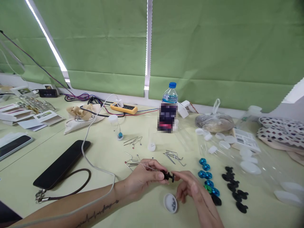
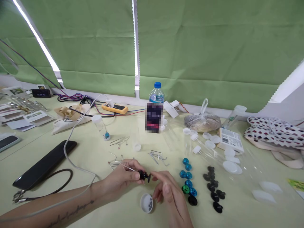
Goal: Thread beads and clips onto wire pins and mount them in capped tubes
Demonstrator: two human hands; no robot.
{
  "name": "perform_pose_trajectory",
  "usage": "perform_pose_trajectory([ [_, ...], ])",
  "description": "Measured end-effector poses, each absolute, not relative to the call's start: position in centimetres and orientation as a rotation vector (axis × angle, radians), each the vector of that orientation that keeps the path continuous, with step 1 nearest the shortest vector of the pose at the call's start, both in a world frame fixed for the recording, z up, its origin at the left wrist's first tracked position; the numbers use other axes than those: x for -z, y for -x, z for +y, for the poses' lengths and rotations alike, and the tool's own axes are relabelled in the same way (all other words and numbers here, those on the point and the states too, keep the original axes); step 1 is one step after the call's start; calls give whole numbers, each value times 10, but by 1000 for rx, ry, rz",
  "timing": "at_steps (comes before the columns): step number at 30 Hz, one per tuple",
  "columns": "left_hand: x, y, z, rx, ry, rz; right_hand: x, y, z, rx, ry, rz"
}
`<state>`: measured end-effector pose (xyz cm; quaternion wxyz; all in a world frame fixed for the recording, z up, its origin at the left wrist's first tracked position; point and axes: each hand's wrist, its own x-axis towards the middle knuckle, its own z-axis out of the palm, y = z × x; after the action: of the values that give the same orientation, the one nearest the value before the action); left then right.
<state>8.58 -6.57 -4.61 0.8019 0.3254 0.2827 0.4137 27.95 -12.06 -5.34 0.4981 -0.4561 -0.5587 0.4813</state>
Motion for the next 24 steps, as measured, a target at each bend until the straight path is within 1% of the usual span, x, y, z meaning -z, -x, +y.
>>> perform_pose_trajectory([
  [17, 48, -86, -65, -888, -678, 575, 48, -278, -123, -1120, 1138, -1390],
  [24, 48, -86, -65, -886, -677, 580, 51, -279, -122, -1159, 1113, -1372],
])
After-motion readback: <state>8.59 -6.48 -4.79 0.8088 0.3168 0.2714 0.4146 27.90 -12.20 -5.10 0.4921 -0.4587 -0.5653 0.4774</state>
